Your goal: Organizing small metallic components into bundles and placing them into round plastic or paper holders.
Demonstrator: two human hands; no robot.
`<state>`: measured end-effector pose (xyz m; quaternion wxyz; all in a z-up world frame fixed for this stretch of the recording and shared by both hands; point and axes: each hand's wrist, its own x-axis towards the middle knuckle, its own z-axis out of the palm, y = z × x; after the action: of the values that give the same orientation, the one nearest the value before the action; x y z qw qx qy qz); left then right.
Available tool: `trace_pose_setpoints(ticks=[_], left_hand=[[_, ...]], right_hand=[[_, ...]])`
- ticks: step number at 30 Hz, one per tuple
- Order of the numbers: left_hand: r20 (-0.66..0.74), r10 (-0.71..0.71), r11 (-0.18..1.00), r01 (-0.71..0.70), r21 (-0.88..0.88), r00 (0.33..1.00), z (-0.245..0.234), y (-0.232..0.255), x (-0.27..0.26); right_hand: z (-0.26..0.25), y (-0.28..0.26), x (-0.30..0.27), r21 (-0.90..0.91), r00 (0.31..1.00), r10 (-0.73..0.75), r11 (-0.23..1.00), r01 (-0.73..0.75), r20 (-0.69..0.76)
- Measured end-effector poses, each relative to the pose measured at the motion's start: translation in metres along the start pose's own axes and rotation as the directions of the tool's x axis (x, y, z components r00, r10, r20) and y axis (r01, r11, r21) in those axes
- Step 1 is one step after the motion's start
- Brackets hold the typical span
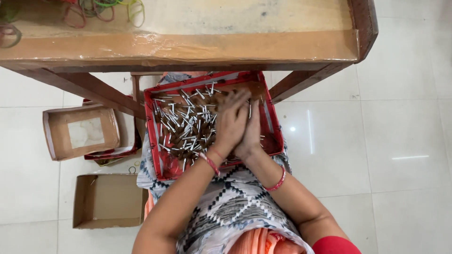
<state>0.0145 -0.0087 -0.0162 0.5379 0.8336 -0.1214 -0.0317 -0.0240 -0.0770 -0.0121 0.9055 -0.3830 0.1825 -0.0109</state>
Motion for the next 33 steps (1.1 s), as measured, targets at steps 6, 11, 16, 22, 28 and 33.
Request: trace_pose_setpoints(ticks=[6,11,16,22,28,33], left_hand=[[0.011,0.024,0.996,-0.023,-0.081,1.000,0.003,0.031,-0.021],[-0.021,0.011,0.998,-0.012,-0.055,1.000,0.011,0.016,-0.015],[0.012,0.021,0.993,-0.019,-0.120,1.000,0.018,0.016,-0.019],[-0.098,0.091,0.994,-0.084,0.068,0.991,0.011,0.007,0.012],[-0.040,0.090,0.993,-0.087,0.080,0.995,0.024,0.029,-0.009],[-0.016,0.130,0.991,-0.131,-0.041,0.991,0.024,0.025,-0.009]], right_hand=[[-0.041,0.009,0.034,0.171,0.974,0.023,0.983,-0.063,0.227],[-0.049,0.012,0.023,0.020,0.987,0.050,0.998,-0.054,0.155],[-0.030,-0.006,0.002,0.019,0.980,0.114,0.993,-0.119,0.162],[-0.053,-0.002,0.025,0.016,0.991,0.068,0.997,-0.070,0.117],[-0.035,-0.017,0.006,0.046,0.986,0.125,0.992,-0.121,-0.109],[-0.048,-0.005,0.007,0.043,0.991,0.060,0.997,-0.065,0.118]])
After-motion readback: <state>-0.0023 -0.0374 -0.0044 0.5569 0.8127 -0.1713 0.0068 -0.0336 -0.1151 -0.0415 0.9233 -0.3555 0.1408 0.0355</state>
